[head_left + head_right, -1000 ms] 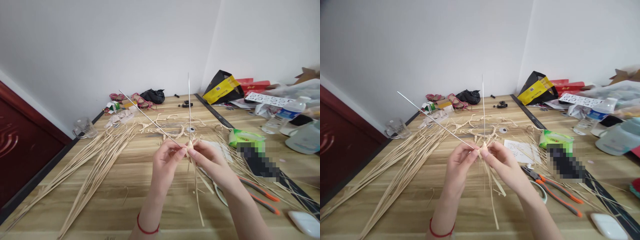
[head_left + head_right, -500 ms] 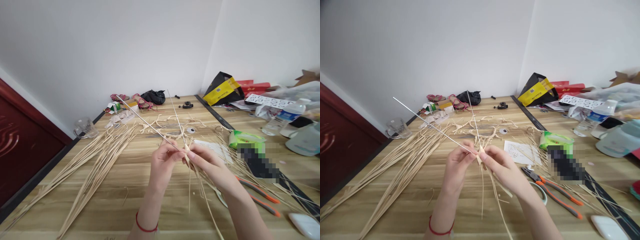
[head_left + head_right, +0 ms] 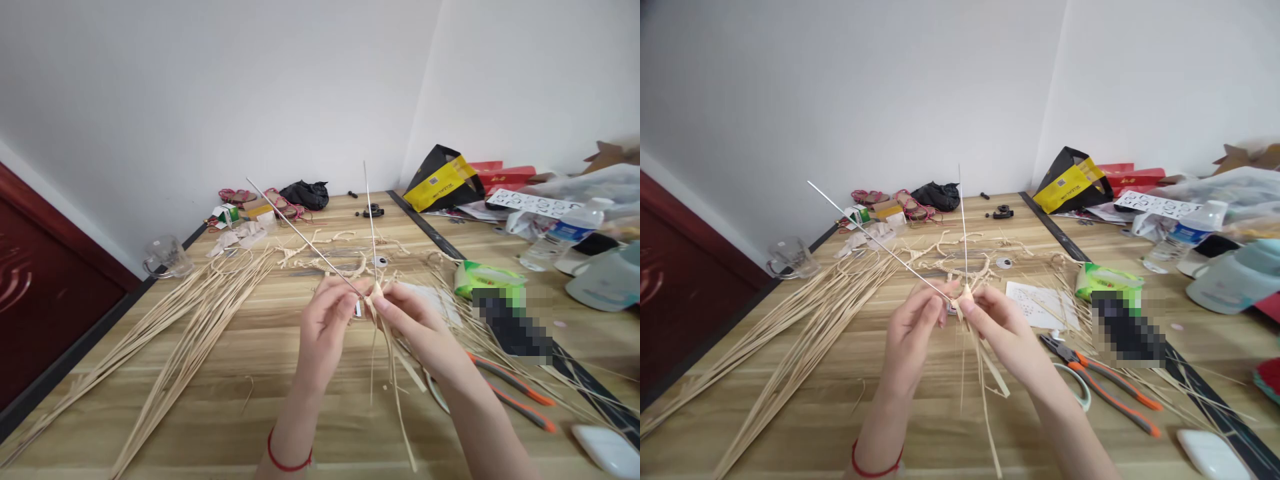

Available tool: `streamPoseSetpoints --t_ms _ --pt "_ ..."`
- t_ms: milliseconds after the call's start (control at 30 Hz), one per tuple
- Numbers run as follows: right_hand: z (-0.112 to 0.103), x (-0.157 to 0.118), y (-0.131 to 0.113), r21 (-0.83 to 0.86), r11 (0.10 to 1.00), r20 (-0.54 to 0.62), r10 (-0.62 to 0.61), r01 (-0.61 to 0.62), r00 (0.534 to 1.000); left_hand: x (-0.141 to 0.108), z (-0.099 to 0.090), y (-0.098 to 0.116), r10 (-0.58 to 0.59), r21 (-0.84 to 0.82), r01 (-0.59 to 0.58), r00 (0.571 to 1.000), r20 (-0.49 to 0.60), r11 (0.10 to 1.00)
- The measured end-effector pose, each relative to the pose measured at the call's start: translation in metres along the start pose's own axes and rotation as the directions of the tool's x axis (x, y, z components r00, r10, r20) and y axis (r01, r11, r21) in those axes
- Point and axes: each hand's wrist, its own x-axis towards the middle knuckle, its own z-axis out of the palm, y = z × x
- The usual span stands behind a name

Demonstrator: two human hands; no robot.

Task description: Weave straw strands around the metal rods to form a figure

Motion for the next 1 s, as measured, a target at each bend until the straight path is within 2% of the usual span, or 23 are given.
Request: streamPoseSetpoints --t_ms 200,367,567,1000 --pt "0.0046 0.0048 0.0014 -0.038 0.998 -0.124 -0.06 0.055 0.99 -0.0035 0.0048 0.0016 -0.137 0.002 0.138 0.99 -0.045 0.99" --pt "0.0084 0.0053 0.0013 -0.045 0.993 -0.155 -0.111 0.105 0.982 -0.003 0.0084 0.0003 -0.198 -0.04 0.197 0.979 -0.042 0.98" --pt "0.0083 0.0059 -0.0012 0.0 0.994 -0.174 -0.106 0.108 0.979 -0.0011 0.0093 -0.0027 -0.235 -0.086 0.229 0.97 -0.069 0.97" --pt "0.0068 0.0055 -0.0002 0.05 0.995 -0.209 -0.073 0.085 0.975 -0.0004 0.0063 -0.0034 -0.228 -0.109 0.229 0.974 0.019 0.967"
